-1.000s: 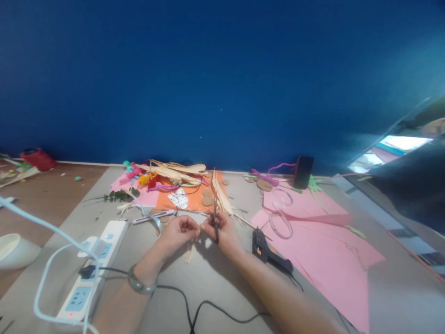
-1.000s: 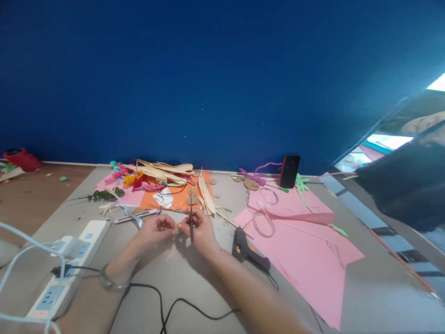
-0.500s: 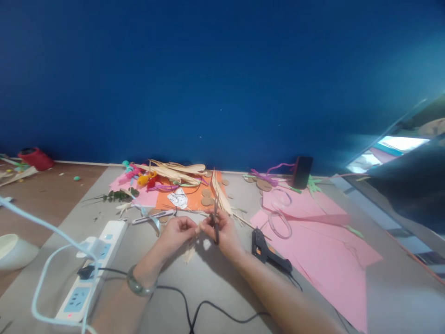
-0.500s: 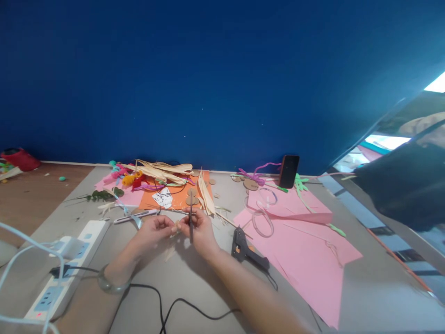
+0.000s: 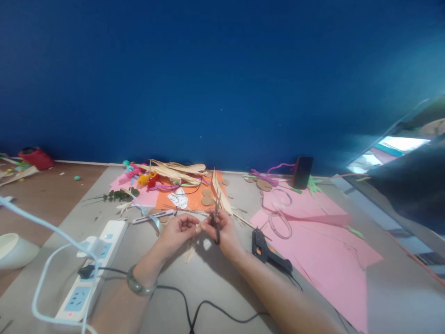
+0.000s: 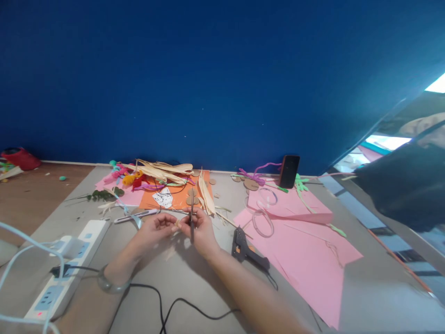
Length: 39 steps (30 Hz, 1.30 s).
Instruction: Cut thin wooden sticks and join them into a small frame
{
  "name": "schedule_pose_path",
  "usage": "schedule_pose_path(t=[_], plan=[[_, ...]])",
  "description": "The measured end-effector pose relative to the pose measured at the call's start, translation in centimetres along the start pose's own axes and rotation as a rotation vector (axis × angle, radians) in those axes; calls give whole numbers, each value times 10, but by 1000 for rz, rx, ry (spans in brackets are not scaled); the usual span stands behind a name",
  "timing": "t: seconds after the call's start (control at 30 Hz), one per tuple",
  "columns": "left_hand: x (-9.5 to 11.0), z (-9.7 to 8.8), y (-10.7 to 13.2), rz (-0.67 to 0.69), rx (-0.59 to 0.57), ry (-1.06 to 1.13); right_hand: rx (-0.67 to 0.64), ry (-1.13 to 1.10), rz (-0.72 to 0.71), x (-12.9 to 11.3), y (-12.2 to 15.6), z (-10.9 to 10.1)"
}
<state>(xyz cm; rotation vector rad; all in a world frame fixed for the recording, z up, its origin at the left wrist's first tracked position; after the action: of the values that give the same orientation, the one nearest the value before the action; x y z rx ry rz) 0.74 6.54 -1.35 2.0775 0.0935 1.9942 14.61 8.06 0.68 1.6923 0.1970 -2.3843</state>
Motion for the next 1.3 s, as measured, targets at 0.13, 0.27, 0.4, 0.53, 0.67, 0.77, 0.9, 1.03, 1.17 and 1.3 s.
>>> schedule_pose_path(t=[0.13,0.27,0.4,0.53,0.67,0.77,0.9,1.03,1.17,1.3], plan=[[-4,2,1,-35,-26,-29,13,1,1,-1,1,0],[-2,0,1,-20,15,-75,1,-15,17,0,0,1],[-2,-1,0,11,59,-78,-22,-10,34,0,0,1],[-4,-2,-2,18,66,-74,-23,-24,31,1,-1,-1],[-2,-4,-1,25,73,-110,-28,-38,37,1,-2,0],[1,-5,0,36,89,-141,-18,-28,48,0,-1,-1],[2,-4,0,60,109,-164,-16,-15,45,0,-1,-2],[3,-5,0,115,126,-202,-24,-32,48,3,-2,-2],[5,-6,0,152,144,-243,-12,-14,51,4,-3,-3],[2,-4,-1,148,137,-211,-17,-15,41,4,-3,-2]])
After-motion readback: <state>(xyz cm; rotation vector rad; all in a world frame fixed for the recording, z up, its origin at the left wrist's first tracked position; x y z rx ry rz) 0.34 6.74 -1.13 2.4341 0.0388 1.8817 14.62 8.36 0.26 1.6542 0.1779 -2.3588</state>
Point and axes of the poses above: each hand's wrist, its own y-axis away from the middle knuckle, its own z-axis out of the palm, x = y × z, the point moved 6 cm from there along -y, towards the middle knuckle, and after that the axes turned 9 degrees about -y, right-handed, at the moved point
